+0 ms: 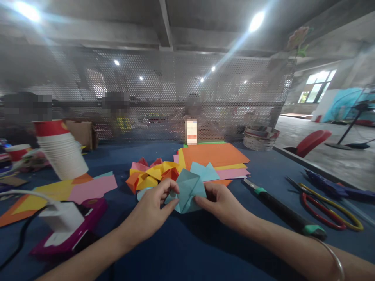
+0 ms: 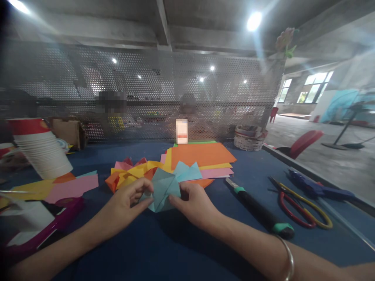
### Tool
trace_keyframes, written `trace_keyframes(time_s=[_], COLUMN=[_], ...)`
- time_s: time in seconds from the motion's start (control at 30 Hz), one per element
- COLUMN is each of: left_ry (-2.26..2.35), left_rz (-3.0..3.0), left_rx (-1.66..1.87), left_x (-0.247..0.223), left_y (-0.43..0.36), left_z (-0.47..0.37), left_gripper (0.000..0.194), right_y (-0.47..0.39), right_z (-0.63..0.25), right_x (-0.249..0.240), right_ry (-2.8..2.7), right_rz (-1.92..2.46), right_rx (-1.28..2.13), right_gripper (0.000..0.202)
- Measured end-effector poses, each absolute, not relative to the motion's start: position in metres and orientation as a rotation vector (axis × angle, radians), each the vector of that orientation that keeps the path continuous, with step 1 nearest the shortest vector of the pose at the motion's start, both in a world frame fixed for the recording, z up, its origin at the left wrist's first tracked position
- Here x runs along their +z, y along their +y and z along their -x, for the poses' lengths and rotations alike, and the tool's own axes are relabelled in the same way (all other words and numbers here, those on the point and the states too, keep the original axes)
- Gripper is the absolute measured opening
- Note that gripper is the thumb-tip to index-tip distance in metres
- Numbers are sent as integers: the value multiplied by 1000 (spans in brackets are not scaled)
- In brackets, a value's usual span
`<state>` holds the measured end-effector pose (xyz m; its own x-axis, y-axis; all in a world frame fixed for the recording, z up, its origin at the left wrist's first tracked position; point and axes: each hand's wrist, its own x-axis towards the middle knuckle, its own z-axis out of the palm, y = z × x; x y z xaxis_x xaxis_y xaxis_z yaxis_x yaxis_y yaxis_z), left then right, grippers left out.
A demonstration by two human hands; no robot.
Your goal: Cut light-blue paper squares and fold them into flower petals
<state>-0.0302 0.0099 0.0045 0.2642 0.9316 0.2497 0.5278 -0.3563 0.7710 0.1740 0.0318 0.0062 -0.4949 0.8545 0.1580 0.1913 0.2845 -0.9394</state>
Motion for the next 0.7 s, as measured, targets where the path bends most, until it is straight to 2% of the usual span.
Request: trace_keyframes(time_s=[0.27,0.53,0.7], left_ry=[1260,1236,1212], left_rz=[-2046,-2088,-2067], left_rx=[985,1019,1021], left_x=[5,4,3], left_y=[11,12,10], left_z=[32,33,32], left_gripper=[15,17,19], right_y=[35,35,34], right_z=[-175,-176,-175], right_x=[8,6,7], right_ry=[-1804,-1748,-1739], right_rz=[883,896,949], right_rx=[1425,1487,1482], right_gripper=[16,22,16])
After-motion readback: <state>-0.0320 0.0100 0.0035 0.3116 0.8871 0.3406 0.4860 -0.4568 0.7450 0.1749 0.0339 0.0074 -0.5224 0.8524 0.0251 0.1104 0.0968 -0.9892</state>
